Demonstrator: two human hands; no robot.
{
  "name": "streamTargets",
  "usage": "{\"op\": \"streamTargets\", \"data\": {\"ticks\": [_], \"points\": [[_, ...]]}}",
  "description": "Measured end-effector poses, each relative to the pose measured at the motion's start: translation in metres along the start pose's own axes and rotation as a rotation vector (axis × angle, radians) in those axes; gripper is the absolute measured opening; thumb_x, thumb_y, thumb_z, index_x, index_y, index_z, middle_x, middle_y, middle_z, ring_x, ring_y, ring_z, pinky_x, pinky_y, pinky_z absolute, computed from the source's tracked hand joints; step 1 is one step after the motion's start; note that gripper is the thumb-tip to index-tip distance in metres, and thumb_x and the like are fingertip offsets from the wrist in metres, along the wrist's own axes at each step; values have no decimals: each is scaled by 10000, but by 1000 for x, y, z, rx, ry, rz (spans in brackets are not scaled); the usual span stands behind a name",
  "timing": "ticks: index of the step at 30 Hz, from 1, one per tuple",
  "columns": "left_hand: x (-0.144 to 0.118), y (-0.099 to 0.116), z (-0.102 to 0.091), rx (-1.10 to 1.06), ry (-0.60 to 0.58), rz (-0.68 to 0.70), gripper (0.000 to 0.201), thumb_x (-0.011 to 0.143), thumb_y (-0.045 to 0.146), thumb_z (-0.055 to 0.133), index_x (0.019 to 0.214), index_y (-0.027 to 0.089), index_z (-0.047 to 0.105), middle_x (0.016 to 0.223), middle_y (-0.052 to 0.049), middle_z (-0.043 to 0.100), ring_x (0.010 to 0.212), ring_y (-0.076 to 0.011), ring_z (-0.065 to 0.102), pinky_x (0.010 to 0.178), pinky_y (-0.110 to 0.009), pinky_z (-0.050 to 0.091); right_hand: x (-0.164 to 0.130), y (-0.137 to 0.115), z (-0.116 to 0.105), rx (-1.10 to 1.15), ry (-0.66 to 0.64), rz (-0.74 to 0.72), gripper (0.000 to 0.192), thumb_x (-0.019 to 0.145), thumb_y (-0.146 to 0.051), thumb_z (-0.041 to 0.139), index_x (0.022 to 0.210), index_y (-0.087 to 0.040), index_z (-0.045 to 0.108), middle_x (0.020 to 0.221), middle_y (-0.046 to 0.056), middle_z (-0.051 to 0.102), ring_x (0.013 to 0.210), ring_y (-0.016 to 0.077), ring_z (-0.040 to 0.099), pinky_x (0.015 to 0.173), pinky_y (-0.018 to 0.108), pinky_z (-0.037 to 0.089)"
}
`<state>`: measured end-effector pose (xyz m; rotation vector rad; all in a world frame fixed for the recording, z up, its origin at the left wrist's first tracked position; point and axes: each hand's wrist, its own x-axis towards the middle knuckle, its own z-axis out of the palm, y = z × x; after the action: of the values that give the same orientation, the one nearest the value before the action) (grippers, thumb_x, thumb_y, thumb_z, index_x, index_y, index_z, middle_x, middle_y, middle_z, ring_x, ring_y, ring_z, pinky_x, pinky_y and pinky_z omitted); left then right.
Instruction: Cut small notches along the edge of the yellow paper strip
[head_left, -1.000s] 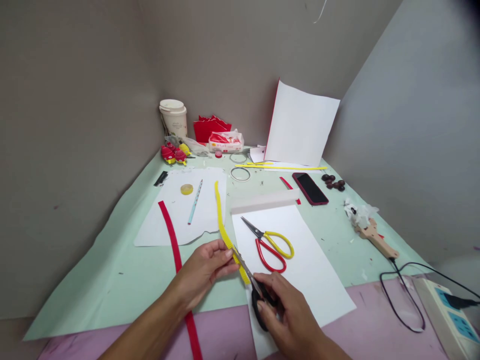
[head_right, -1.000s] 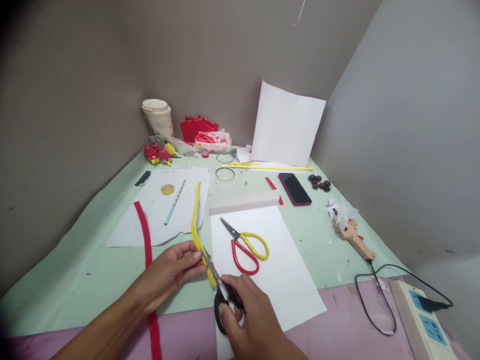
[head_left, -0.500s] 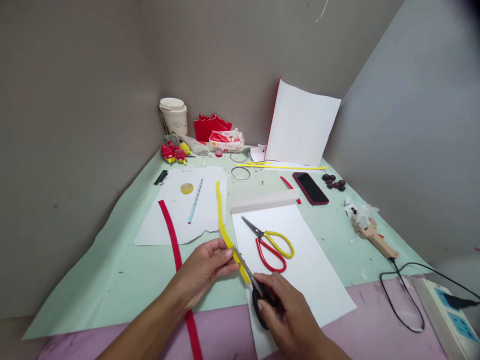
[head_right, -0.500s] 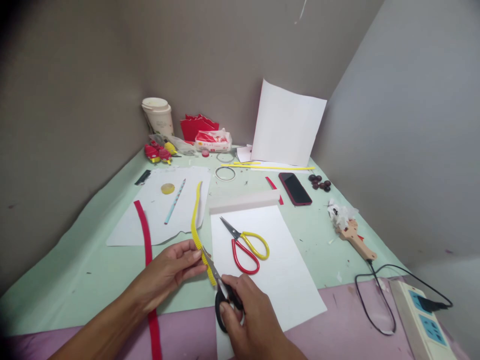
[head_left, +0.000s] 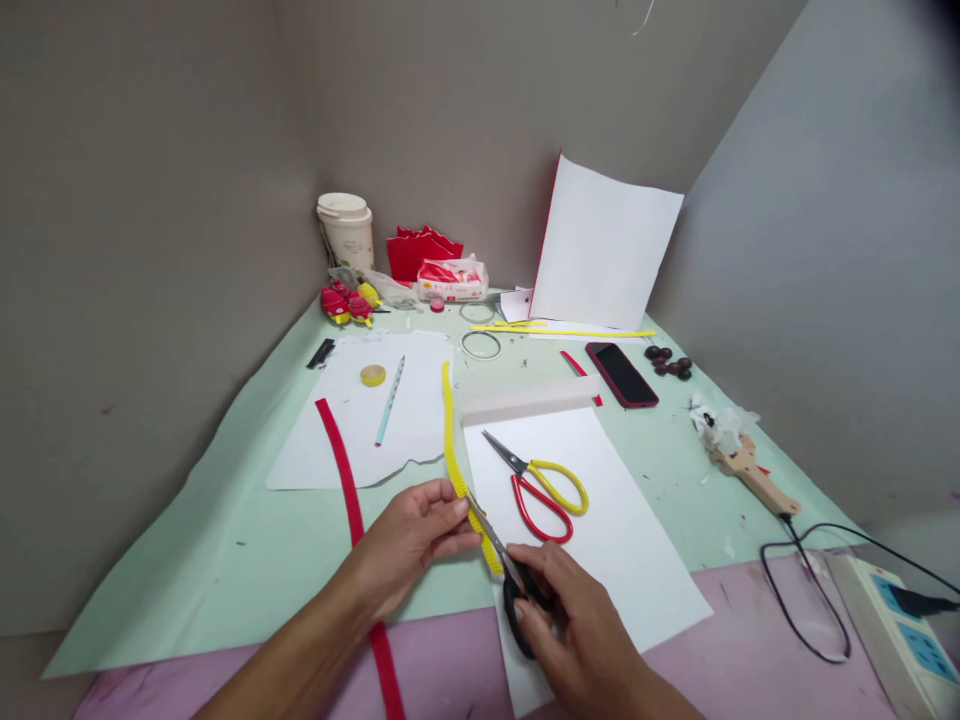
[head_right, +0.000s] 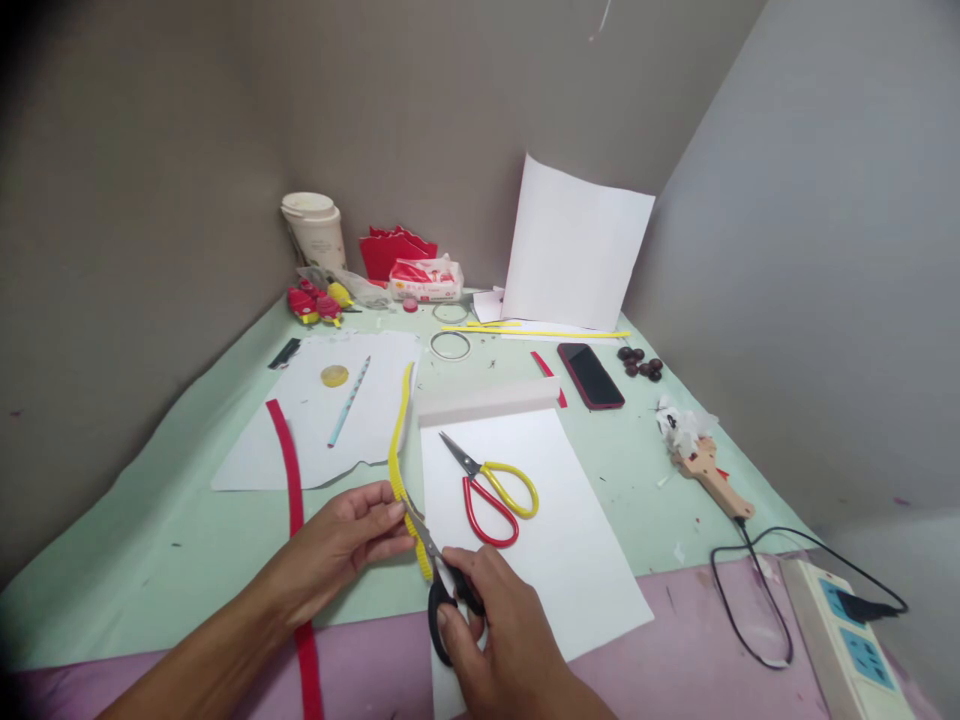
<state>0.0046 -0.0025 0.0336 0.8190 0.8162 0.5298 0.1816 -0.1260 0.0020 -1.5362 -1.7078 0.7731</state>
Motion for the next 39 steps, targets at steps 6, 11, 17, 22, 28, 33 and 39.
{"op": "streamTargets", "data": {"ticks": [6, 11, 17, 22, 28, 33, 39], "points": [[-1, 2, 1, -4, -3, -1, 203, 812, 295, 699, 957, 154, 692, 973, -68, 727, 872, -147, 655, 825, -275, 535, -1, -1, -1, -10, -2, 1, 368, 856, -179, 500, 1222, -223, 514, 892, 45, 594, 758, 193, 579, 676, 313, 474], [-1, 1, 2, -11, 6, 1, 199, 790, 307, 721, 915, 155, 696, 938, -61, 724, 850, -145, 656, 812, -269, 536, -1, 0, 0, -18, 7, -3, 377, 858, -175, 499, 1231, -226, 512, 909, 50, 607, 765, 195, 593, 674, 306, 480], [-1, 1, 1, -5, -3, -1, 193, 799, 310, 710, 913, 156, 693, 933, -60, 729, 854, -145, 660, 822, -269, 528, -1, -1, 0, -5, 2, -10, 375, 867, -166, 484, 1234, -235, 504, 924, 49, 611, 789, 197, 596, 699, 314, 484], [-1, 0, 1, 0, 5, 0, 218, 788, 324, 717, 919, 152, 693, 949, -72, 730, 878, -166, 665, 832, -287, 523, 0, 1, 1, 0, 12, -11, 389, 863, -150, 491, 1243, -234, 501, 952, 52, 618, 822, 196, 602, 717, 307, 487], [0, 1, 1, 1, 24, 0, 211, 773, 317, 731, 888, 146, 687, 939, -71, 727, 857, -162, 664, 822, -286, 524, -1, 2, 2, -9, 21, -22, 399, 858, -149, 498, 1245, -241, 508, 948, 48, 626, 813, 196, 610, 718, 306, 495], [0, 2, 3, -7, 39, 0, 220, 747, 320, 754, 863, 145, 686, 907, -64, 724, 840, -156, 658, 820, -290, 524, -1, 0, 1, 0, 31, -34, 393, 856, -148, 488, 1239, -233, 513, 948, 53, 630, 816, 197, 612, 724, 311, 500], [-1, 3, 4, 0, 48, -14, 247, 713, 333, 778, 847, 150, 682, 844, -48, 717, 809, -157, 659, 812, -294, 523, -1, -1, 4, 34, 41, -21, 384, 851, -124, 499, 1220, -227, 530, 962, 49, 637, 842, 189, 602, 749, 302, 488]]}}
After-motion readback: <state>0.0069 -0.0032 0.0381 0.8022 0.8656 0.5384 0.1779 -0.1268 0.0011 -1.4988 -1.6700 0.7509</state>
